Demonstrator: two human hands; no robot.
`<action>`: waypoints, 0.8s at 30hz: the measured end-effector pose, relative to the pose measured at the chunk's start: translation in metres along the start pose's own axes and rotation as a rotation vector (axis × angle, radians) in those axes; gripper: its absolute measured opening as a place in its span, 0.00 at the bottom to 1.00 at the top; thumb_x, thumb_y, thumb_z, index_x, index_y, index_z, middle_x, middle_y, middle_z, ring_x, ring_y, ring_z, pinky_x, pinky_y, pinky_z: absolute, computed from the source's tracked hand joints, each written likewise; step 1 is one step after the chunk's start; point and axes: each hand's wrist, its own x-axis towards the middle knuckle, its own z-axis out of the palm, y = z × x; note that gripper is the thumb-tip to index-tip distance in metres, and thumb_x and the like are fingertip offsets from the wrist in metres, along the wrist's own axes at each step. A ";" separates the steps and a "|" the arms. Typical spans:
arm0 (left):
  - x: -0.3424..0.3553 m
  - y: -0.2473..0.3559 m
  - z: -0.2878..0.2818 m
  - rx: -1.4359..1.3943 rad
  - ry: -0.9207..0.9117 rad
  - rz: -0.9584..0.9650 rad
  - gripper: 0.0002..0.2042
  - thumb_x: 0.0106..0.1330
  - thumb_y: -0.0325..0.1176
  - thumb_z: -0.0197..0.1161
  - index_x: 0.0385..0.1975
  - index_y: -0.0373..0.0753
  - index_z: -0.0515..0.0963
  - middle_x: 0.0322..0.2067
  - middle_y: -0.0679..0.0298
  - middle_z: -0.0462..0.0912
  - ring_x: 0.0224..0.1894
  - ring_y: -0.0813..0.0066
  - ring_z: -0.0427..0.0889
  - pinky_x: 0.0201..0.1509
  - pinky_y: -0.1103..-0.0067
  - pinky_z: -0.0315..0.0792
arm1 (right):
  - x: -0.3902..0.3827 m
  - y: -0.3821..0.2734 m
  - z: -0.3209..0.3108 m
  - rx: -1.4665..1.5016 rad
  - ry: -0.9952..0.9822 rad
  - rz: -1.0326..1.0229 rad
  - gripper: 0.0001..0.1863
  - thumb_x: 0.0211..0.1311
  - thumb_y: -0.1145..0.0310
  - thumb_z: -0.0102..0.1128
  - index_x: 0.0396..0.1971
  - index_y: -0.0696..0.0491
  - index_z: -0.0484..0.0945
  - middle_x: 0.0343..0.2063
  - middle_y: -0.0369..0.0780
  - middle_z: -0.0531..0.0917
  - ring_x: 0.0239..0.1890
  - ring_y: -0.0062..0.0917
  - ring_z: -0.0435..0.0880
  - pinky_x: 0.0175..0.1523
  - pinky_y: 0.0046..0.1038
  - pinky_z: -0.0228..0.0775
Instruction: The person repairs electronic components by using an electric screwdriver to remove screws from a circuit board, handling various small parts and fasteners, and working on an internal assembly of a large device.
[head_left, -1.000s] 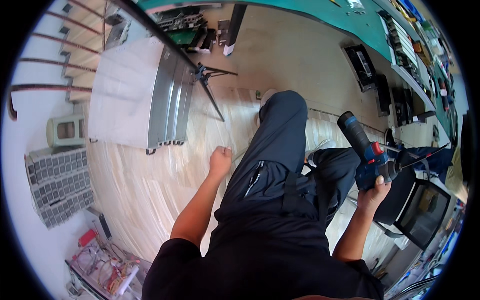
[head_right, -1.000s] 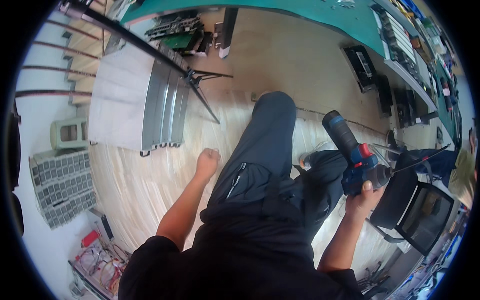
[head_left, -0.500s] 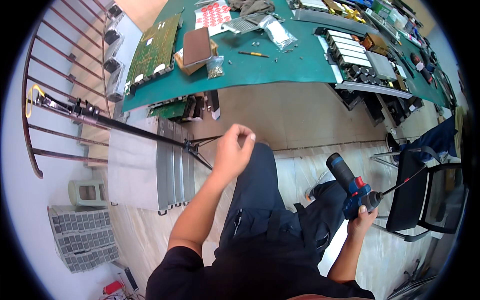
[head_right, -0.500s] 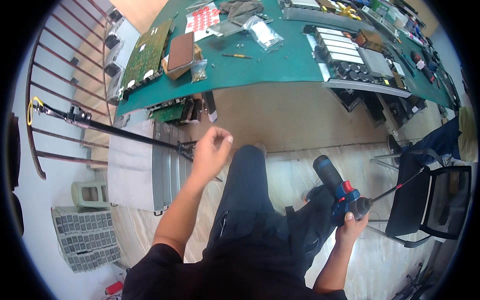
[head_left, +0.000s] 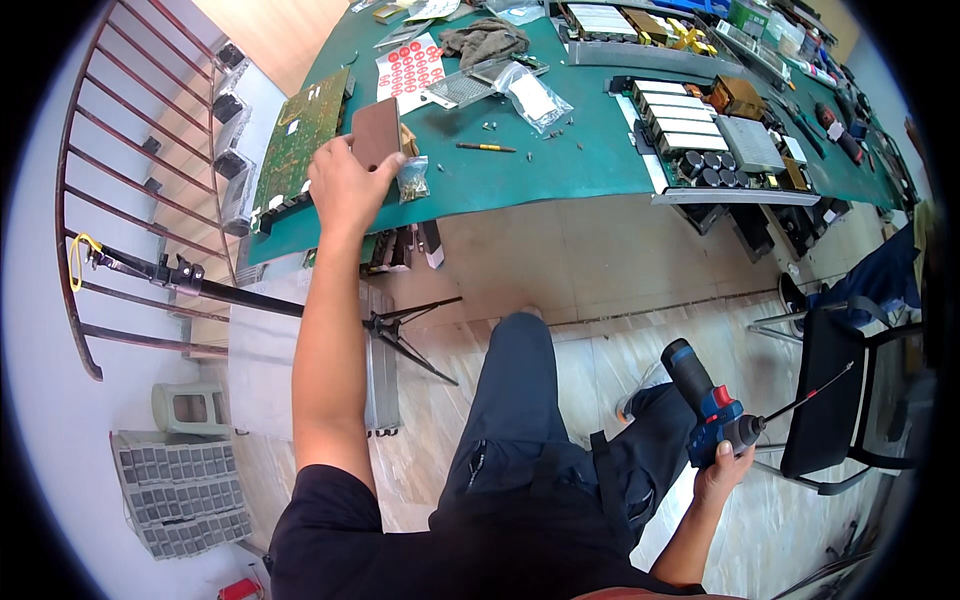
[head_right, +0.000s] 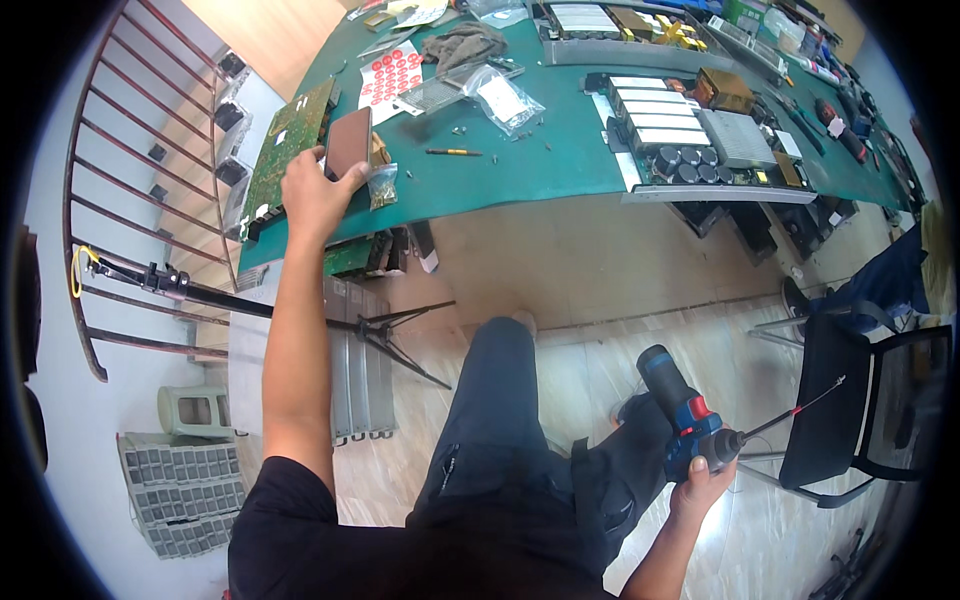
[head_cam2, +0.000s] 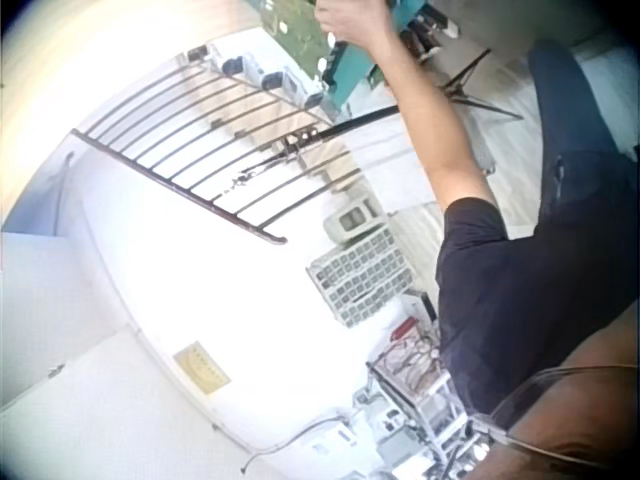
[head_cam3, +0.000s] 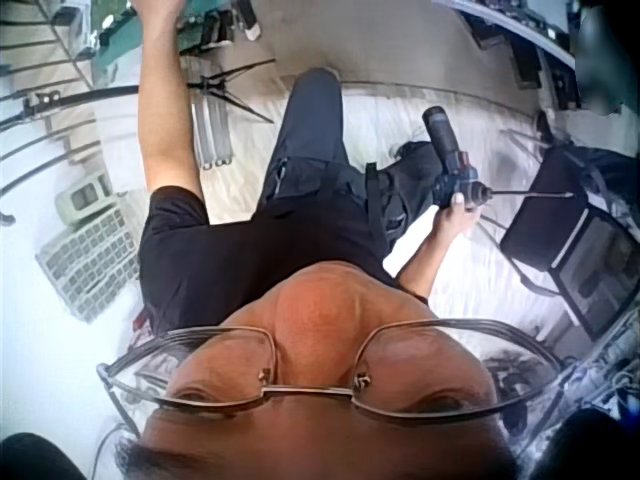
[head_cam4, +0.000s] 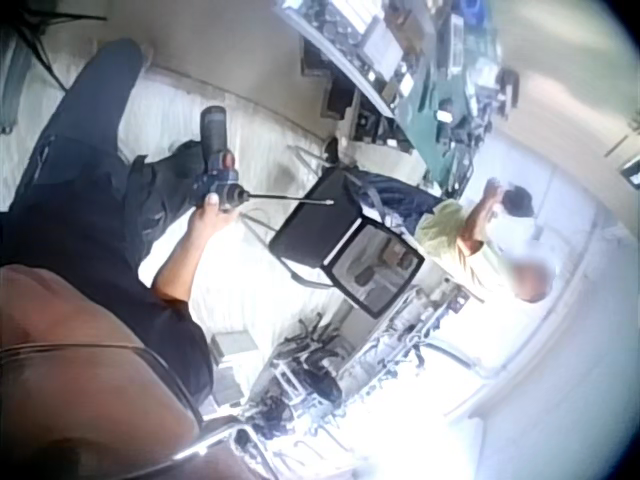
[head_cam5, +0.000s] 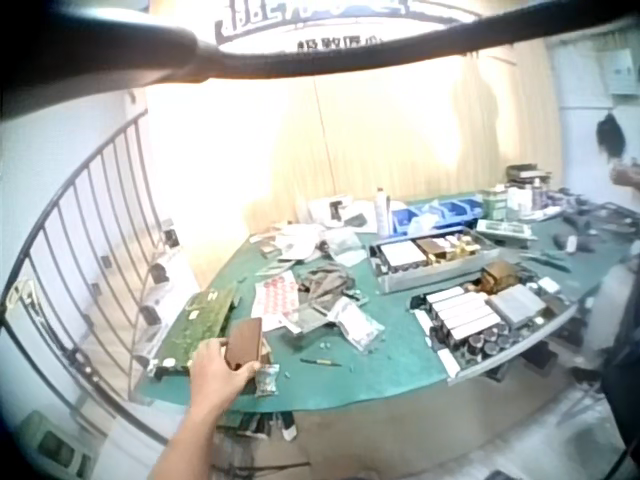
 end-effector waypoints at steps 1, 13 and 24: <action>0.005 -0.004 0.004 -0.013 -0.106 -0.066 0.33 0.49 0.53 0.71 0.47 0.33 0.75 0.43 0.49 0.79 0.51 0.51 0.76 0.56 0.64 0.69 | 0.001 0.002 0.000 -0.006 0.008 -0.009 0.47 0.40 0.38 0.73 0.52 0.61 0.70 0.43 0.40 0.76 0.46 0.26 0.76 0.52 0.30 0.68; 0.041 -0.007 0.004 0.034 -0.459 -0.276 0.39 0.45 0.50 0.66 0.58 0.32 0.68 0.54 0.44 0.75 0.59 0.47 0.72 0.62 0.60 0.66 | 0.005 -0.004 0.019 0.007 -0.028 0.004 0.47 0.41 0.39 0.73 0.52 0.61 0.70 0.43 0.39 0.75 0.46 0.26 0.76 0.53 0.30 0.67; 0.090 0.079 0.046 -0.184 -0.482 0.185 0.25 0.57 0.50 0.65 0.47 0.36 0.80 0.52 0.47 0.78 0.55 0.51 0.75 0.61 0.63 0.67 | 0.013 -0.004 0.023 0.000 0.013 -0.032 0.47 0.40 0.38 0.74 0.51 0.61 0.71 0.41 0.38 0.76 0.44 0.25 0.77 0.50 0.29 0.69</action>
